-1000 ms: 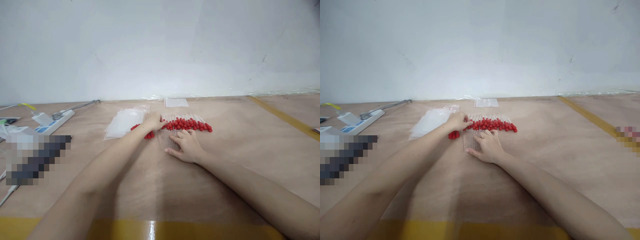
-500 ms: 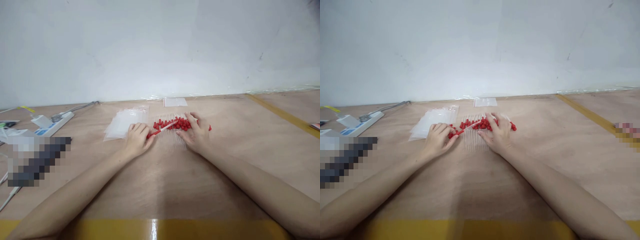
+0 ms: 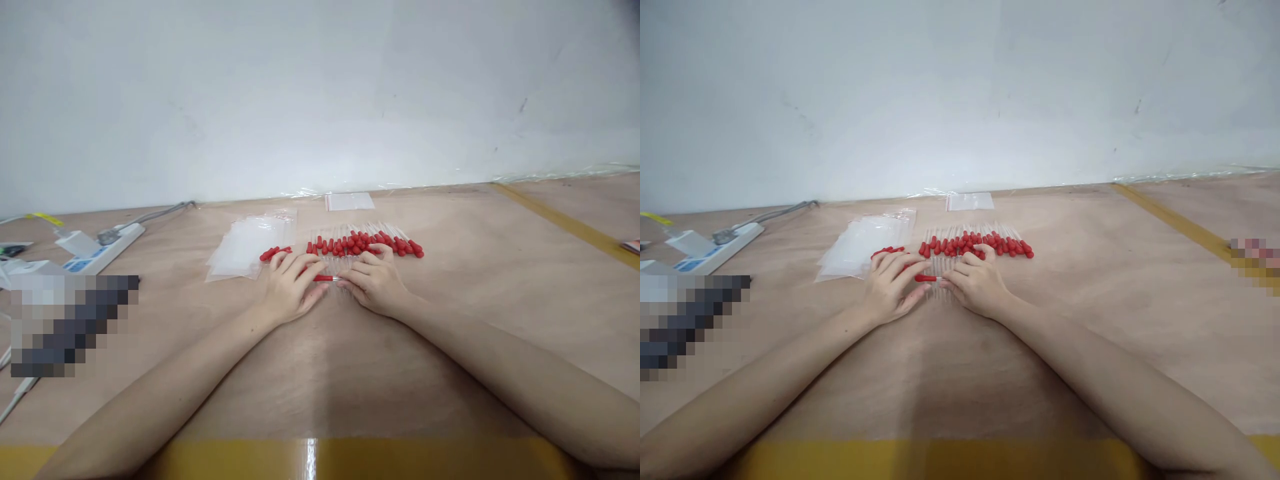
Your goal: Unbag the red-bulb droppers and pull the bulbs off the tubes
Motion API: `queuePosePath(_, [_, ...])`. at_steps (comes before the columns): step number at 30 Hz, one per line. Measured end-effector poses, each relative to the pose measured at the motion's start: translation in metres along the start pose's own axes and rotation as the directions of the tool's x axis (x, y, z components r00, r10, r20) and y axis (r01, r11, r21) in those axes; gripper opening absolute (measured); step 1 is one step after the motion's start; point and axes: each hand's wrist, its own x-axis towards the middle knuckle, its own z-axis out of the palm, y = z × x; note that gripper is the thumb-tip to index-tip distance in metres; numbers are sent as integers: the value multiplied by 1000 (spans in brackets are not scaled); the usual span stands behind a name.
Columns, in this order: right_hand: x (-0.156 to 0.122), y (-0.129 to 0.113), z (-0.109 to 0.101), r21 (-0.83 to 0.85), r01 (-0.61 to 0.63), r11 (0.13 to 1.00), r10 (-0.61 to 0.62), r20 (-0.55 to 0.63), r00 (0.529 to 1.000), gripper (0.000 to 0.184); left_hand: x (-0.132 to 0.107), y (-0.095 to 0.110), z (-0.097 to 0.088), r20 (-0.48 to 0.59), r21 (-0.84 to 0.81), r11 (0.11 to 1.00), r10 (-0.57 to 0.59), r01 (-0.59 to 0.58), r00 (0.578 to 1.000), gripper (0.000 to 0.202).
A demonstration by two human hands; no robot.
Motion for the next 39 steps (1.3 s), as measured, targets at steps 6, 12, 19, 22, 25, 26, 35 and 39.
queuePosePath(6, [0, -6, -4, -32, 32, 999, -31, 16, 999, 27, 3, 9, 8, 129, -135, 990, -24, 42, 991, 18])
queuePosePath(12, [-4, -6, -6, -148, 175, 973, -191, -103, 976, 18, 2, 7, 3, 199, -92, 995, 45, -27, 979, 22])
queuePosePath(19, [-8, -9, -10, -102, 196, 975, -202, -43, 979, 20, 1, 9, -4, 206, -87, 991, 121, -105, 971, 23])
queuePosePath(22, [-10, -10, -13, -62, 183, 981, -182, 30, 983, 23, -1, 9, -6, 227, -105, 989, 130, -109, 965, 25])
queuePosePath(25, [-12, -11, -16, -45, 206, 977, -206, 12, 979, 24, -3, 9, -7, 240, -142, 983, 146, -114, 960, 25])
queuePosePath(26, [-12, -11, -17, -26, 210, 977, -209, 12, 978, 25, -4, 9, -8, 241, -154, 982, 147, -112, 959, 26])
queuePosePath(35, [-17, -8, -17, 41, 129, 991, -133, 118, 984, 29, -9, 8, -9, 255, -241, 969, 121, -58, 959, 29])
queuePosePath(39, [-18, -9, -17, 31, 116, 993, -119, 180, 976, 31, -9, 9, -9, 250, -263, 964, 112, -44, 962, 30])
